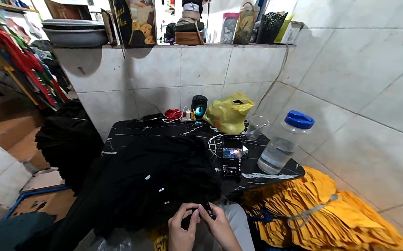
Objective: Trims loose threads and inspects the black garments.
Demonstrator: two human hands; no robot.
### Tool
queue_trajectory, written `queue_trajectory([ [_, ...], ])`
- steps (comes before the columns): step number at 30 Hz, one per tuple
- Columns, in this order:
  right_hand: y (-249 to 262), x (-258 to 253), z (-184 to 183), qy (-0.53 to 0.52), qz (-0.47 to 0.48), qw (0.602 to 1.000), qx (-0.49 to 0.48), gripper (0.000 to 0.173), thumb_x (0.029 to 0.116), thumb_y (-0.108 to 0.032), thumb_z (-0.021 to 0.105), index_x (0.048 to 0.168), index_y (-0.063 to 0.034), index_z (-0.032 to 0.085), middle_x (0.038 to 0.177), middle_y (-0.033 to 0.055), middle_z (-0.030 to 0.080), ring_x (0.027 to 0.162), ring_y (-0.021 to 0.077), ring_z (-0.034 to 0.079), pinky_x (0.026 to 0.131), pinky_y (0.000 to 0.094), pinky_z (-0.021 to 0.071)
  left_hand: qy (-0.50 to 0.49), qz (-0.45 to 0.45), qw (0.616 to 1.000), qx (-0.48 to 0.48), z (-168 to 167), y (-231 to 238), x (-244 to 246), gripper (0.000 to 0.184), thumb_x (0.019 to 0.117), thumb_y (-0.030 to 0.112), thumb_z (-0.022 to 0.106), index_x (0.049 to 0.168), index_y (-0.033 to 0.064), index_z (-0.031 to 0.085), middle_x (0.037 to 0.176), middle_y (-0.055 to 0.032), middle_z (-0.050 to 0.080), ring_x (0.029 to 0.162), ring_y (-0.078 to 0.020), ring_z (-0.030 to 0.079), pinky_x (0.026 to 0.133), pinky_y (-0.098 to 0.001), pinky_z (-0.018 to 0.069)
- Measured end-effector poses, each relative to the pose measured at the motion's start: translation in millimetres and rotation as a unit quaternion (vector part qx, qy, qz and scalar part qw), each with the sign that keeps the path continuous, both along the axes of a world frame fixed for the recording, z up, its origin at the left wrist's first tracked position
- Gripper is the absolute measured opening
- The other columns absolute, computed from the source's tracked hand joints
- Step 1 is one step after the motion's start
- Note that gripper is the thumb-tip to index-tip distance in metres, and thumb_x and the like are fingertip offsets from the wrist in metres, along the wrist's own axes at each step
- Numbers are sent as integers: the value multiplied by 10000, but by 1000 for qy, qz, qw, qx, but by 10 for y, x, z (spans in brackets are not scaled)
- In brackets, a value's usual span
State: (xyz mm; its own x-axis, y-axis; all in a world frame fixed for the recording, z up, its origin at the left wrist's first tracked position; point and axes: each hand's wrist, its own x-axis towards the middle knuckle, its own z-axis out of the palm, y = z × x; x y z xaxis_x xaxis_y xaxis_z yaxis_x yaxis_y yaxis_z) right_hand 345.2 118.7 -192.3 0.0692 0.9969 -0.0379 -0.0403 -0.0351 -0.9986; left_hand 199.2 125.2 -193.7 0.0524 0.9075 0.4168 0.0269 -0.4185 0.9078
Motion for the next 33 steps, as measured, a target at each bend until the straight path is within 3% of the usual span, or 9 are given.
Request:
queue_trajectory([
  [11,6,45,-31,-59,19,998,21,312,1044,-303,602,900,-45,699,725,16,659,664,110,618,668,279,533,-1,10,1000,-1,12,-10,9,159,934,2,691,1087,2,735,1067,-64,761,937,-154,750,872,-309,645],
  [16,-12,33,-25,-68,4,997,32,198,1005,-190,641,872,-44,644,709,12,654,637,92,612,639,256,523,-3,17,1000,-20,35,-17,-17,152,930,0,701,1079,-9,733,1076,-79,754,952,-170,753,834,-311,661],
  [20,-6,25,-17,-68,-2,998,19,228,997,-229,659,858,-49,640,709,16,630,608,93,592,598,249,517,-9,14,1000,-21,37,-6,-22,142,929,-1,706,1067,-11,736,1066,-84,755,947,-174,755,823,-308,663],
  [33,1,37,-21,-74,12,997,18,226,1007,-222,646,860,-51,631,722,18,632,619,90,596,604,241,517,-9,9,1000,-27,27,-6,-28,138,931,1,704,1064,-11,738,1062,-87,756,942,-175,756,821,-315,665],
])
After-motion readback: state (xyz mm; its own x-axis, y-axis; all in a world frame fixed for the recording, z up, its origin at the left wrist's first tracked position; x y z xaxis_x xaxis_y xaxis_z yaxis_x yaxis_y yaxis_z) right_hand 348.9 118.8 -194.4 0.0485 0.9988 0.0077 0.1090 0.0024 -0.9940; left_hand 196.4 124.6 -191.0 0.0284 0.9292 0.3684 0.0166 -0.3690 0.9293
